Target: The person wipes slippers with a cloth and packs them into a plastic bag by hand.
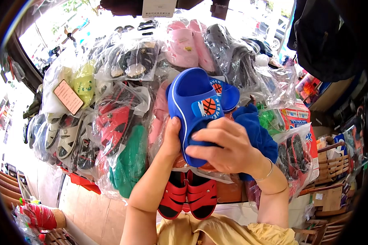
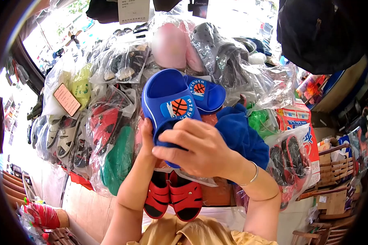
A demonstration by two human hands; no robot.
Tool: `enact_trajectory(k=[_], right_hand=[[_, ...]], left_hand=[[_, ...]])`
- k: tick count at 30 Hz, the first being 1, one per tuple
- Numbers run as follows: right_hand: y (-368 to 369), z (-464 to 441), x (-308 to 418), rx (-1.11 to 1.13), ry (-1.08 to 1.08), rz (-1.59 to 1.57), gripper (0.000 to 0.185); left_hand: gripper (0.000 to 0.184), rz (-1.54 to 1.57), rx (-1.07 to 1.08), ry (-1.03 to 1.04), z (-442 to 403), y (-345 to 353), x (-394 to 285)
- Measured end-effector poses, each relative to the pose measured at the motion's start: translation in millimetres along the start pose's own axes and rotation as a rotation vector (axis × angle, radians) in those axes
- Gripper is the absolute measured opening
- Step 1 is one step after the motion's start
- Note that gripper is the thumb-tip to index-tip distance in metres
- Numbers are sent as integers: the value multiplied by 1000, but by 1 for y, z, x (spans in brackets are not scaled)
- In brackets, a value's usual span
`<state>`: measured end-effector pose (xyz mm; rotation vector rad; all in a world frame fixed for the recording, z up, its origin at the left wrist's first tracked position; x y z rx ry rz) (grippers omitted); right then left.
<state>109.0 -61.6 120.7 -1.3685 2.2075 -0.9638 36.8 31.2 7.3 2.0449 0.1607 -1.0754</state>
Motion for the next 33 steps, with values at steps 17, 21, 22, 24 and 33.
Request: enact_trajectory(k=[17, 21, 22, 24, 33], right_hand=[[-23, 13, -43, -135, 264, 62, 31], [-3, 2, -15, -8, 85, -5, 28], [1, 1, -8, 15, 60, -38, 26], [-10, 3, -13, -46, 58, 81, 25], [-4, 3, -16, -12, 71, -11, 27]], left_hand=[[79, -202, 112, 112, -6, -6, -6], [90, -230, 16, 2, -3, -6, -4], [91, -215, 19, -17, -2, -6, -3], [83, -163, 122, 51, -4, -7, -2], [81, -74, 102, 37, -4, -2, -3]])
Point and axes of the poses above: each hand's wrist, its own z-axis away from the middle knuckle, its own y-axis out of the palm, x = y × z, the point moved 8 cm from there along -z, towards the middle knuckle, and after that the axes turned 14 degrees about x, right-handed, at the moved point
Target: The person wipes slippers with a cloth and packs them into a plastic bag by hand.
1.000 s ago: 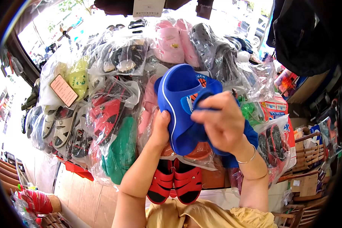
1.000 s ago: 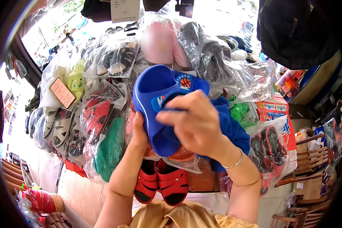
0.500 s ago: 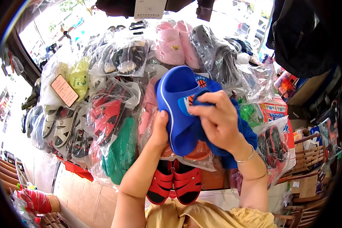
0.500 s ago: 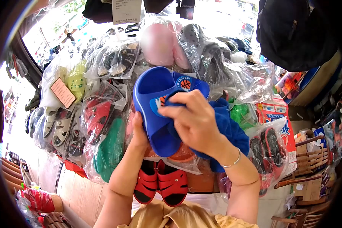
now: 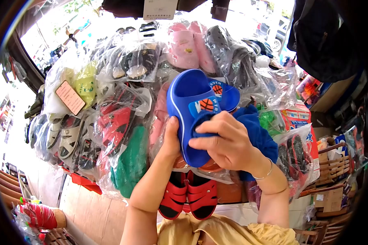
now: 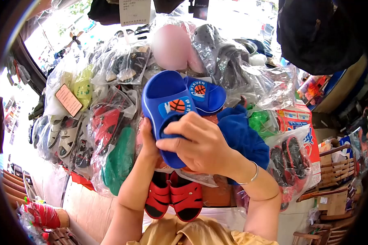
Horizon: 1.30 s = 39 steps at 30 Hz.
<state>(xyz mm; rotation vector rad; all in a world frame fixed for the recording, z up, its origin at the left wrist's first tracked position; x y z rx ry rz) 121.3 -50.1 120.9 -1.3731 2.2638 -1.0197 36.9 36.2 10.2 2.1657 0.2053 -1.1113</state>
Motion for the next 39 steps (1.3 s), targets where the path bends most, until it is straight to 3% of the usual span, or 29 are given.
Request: enact_trajectory(k=[3, 5, 13, 17, 23, 27, 29, 35, 39], right_hand=[[-14, -1, -2, -61, 20, 70, 27], [-24, 9, -27, -158, 228, 41, 26], [0, -6, 5, 46, 17, -14, 27], [-22, 8, -33, -151, 288, 40, 26], [3, -5, 4, 44, 35, -58, 27], [-26, 1, -21, -147, 207, 102, 24], [-21, 7, -35, -139, 311, 35, 25], [-2, -3, 1, 12, 24, -28, 26], [-22, 5, -26, -137, 198, 71, 22]], left_hand=[[80, -35, -19, 15, -1, -7, 2], [79, -63, 44, 69, -5, -7, 2], [76, 42, 28, 77, -5, -6, -1], [74, -36, 38, 80, -5, -9, 3], [73, 84, 43, 78, -3, -3, -3], [73, -21, 50, 108, -5, -5, -2], [72, -32, 39, 106, -4, -7, -1], [68, 112, 49, 89, -5, -5, -1], [67, 4, 47, 116, -5, -11, 0]])
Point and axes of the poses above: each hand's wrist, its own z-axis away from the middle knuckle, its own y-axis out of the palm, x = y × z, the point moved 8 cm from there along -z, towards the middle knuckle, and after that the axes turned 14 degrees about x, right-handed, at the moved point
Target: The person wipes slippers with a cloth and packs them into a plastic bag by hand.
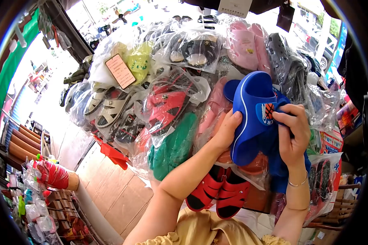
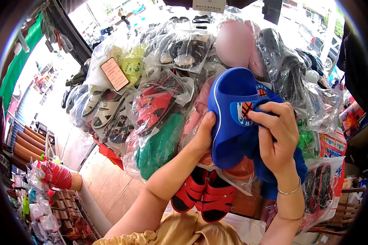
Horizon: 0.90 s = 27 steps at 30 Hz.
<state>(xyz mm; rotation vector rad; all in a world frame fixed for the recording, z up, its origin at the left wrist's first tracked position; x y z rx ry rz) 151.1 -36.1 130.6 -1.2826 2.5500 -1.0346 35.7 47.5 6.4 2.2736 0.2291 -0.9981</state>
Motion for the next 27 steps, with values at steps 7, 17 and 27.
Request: enact_trajectory(k=[7, 17, 27], right_hand=[[26, -1, -4, 129, 25, -39, 28], [35, 4, -10, 196, 50, -97, 30], [38, 2, -9, 203, 50, -82, 32]], left_hand=[[49, -422, -246, 69, -3, -27, -30], [37, -540, -670, 467, 55, -70, -209], [36, -771, -1305, 356, 203, -280, -304]])
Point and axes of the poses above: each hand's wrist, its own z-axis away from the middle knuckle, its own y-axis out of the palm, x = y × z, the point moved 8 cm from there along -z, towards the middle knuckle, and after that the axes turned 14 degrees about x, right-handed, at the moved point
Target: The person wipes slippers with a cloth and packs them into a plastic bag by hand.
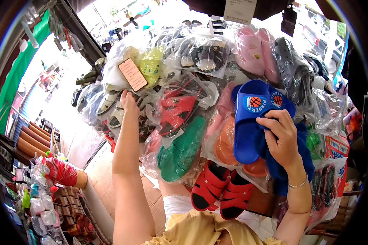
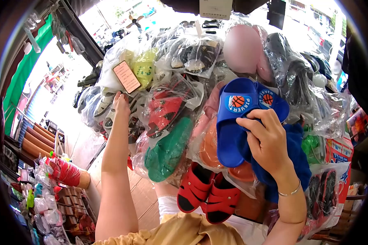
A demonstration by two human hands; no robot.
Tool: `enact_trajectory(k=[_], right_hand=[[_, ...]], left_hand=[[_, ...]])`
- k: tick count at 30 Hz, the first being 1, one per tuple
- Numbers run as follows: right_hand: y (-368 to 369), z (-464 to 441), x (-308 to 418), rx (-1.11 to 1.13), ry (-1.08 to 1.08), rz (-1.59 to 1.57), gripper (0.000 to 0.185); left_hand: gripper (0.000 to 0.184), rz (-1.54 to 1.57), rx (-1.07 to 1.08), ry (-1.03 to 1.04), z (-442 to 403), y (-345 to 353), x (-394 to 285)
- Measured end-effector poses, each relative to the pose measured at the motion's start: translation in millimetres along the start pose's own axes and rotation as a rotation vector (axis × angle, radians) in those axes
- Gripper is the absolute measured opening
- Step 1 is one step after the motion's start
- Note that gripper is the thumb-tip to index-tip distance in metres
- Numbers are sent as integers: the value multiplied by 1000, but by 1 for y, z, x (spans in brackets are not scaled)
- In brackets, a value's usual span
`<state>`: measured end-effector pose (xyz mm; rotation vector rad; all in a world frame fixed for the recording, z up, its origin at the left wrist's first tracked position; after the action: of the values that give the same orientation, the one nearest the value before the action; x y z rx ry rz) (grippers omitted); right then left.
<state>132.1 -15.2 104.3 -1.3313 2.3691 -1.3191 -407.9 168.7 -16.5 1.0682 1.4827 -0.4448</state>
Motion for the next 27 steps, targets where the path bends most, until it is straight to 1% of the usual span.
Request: enact_trajectory(k=[1, 3, 5, 6, 8, 15, 17, 18, 20, 21, 23, 24, 25, 27], right_hand=[[0, -1, 1, 1, -4, 1, 32], [0, -1, 0, 8, 13, 2, 32], [1, -1, 0, 12, 13, 3, 31], [1, -1, 0, 17, 16, 6, 31], [1, -2, -1, 21, 20, 10, 31], [1, -4, -2, 24, 21, 11, 31], [1, -4, -1, 25, 21, 12, 31], [0, -4, -1, 23, 19, 13, 31], [1, -5, -1, 24, 17, 15, 31], [1, -5, -1, 24, 18, 14, 31], [1, -5, -1, 26, 20, 15, 31], [1, -5, -2, 28, 27, 10, 31], [2, -5, -2, 30, 34, 5, 32], [2, -5, -3, 35, 35, 10, 32]], left_hand=[[39, -81, 14, -46, -10, -3, 5], [42, -94, 26, -77, -24, -5, 11], [36, -86, 68, -166, -33, -1, 19], [36, -84, 67, -168, -39, -4, 23], [32, -216, 87, -237, -49, -8, 32], [27, -320, -37, -140, -52, -6, 24], [26, -263, 43, -159, -57, -6, 28], [26, -264, 43, -159, -62, -10, 29], [29, -377, 100, -164, -74, -11, 31], [29, -377, 98, -167, -72, -12, 24], [30, -388, 170, -256, -64, -5, 11], [30, -327, 233, -292, -66, -5, 11], [30, -327, 233, -294, -68, -7, 10], [32, -402, 285, -380, -72, -9, 14]])
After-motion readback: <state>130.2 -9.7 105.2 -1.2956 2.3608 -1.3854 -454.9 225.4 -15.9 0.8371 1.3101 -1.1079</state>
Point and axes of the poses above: each hand's wrist, its own z-axis away from the middle knuckle, its own y-axis out of the palm, x = y × z, the point moved 8 cm from there along -z, towards the middle knuckle, and after that the axes turned 14 degrees about x, right-handed, at the moved point
